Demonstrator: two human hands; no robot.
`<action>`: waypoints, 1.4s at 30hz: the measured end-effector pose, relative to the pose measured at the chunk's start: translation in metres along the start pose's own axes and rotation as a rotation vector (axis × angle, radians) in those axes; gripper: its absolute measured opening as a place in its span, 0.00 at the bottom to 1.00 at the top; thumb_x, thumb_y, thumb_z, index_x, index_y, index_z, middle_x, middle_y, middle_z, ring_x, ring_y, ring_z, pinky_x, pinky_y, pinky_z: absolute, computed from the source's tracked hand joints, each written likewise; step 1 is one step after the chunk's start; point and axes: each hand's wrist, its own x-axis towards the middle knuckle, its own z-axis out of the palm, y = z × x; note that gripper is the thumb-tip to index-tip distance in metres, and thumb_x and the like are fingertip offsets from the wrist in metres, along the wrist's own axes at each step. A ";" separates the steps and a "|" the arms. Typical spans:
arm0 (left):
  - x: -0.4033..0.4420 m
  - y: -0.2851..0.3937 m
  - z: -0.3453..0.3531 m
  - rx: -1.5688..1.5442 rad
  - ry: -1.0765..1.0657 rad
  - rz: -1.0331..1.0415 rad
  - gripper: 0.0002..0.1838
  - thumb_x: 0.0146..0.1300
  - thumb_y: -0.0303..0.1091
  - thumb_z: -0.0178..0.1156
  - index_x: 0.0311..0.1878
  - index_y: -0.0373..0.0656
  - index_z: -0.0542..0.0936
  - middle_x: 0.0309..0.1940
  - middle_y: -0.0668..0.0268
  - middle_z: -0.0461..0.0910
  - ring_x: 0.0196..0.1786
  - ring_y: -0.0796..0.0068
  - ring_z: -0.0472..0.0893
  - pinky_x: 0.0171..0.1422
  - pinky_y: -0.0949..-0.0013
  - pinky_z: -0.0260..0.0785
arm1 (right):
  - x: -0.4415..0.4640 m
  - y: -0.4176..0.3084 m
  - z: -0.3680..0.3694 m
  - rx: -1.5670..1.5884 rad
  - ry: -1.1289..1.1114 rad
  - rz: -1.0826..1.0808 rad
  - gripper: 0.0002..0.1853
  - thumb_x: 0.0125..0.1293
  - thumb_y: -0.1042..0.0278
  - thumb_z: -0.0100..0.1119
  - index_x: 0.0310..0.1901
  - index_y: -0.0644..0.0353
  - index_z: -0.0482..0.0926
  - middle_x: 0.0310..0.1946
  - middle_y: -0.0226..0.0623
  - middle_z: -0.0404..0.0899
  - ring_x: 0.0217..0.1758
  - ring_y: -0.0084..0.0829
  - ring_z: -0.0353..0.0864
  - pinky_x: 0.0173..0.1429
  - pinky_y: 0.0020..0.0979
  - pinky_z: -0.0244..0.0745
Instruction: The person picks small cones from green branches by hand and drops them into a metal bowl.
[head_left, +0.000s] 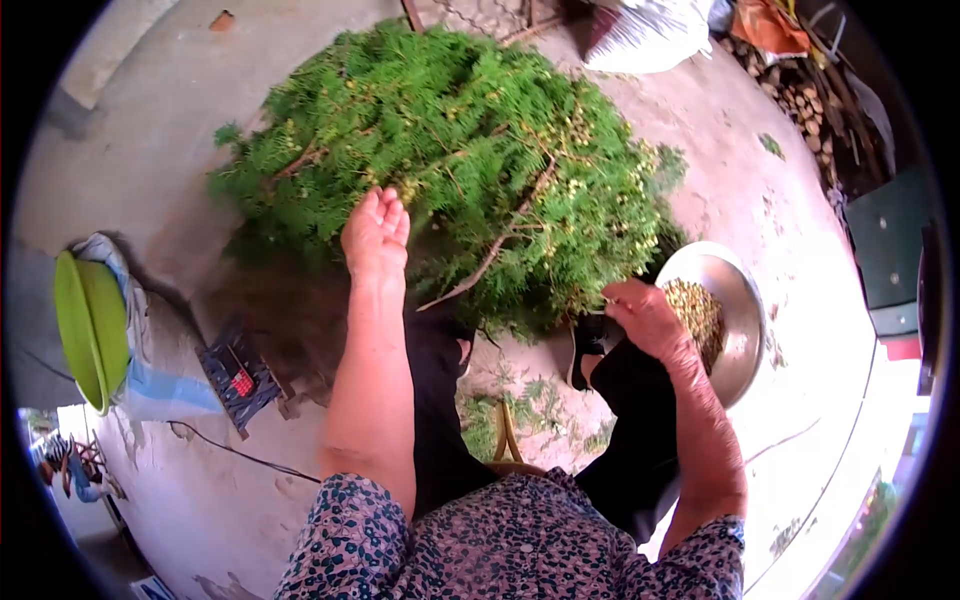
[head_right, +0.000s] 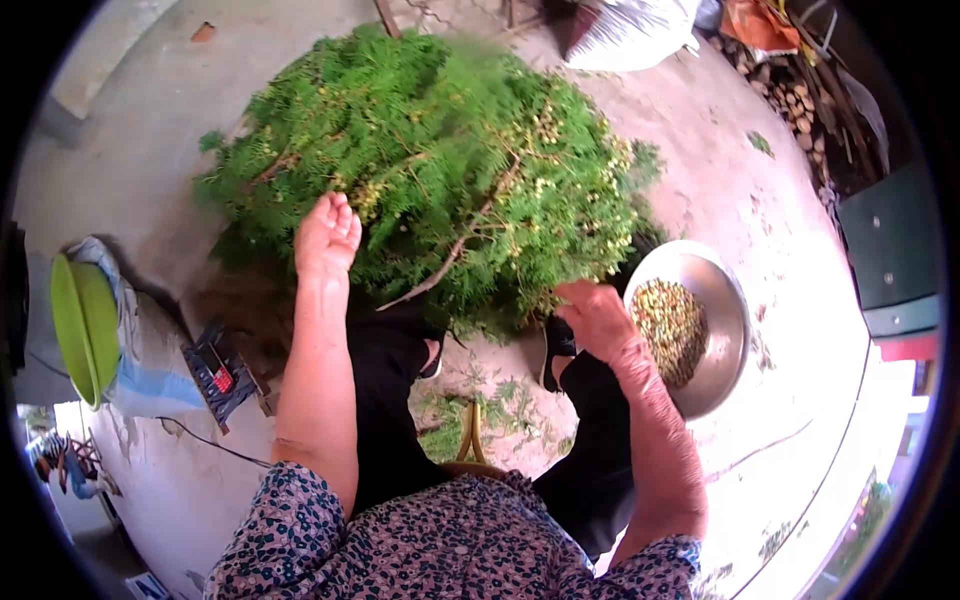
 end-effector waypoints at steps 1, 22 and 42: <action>0.003 -0.001 -0.007 -0.024 -0.027 0.002 0.06 0.60 0.37 0.54 0.36 0.47 0.75 0.29 0.72 0.78 0.29 0.82 0.74 0.39 0.73 0.67 | 0.001 0.007 0.009 -0.021 0.006 -0.053 0.11 0.53 0.72 0.57 0.39 0.62 0.77 0.34 0.46 0.77 0.38 0.42 0.78 0.42 0.34 0.72; 0.042 0.012 -0.031 0.154 0.028 0.151 0.02 0.54 0.29 0.55 0.28 0.45 0.77 0.22 0.70 0.77 0.18 0.80 0.72 0.18 0.78 0.60 | 0.041 -0.059 0.054 0.040 -0.200 -0.306 0.13 0.52 0.72 0.57 0.41 0.65 0.75 0.33 0.49 0.76 0.36 0.48 0.76 0.39 0.38 0.72; 0.130 -0.086 0.014 1.896 -0.184 0.530 0.23 0.49 0.32 0.57 0.53 0.51 0.71 0.51 0.61 0.69 0.54 0.57 0.69 0.47 0.51 0.66 | 0.069 -0.090 0.084 0.007 -0.339 -0.258 0.11 0.52 0.69 0.59 0.37 0.60 0.72 0.29 0.43 0.72 0.34 0.47 0.75 0.35 0.41 0.71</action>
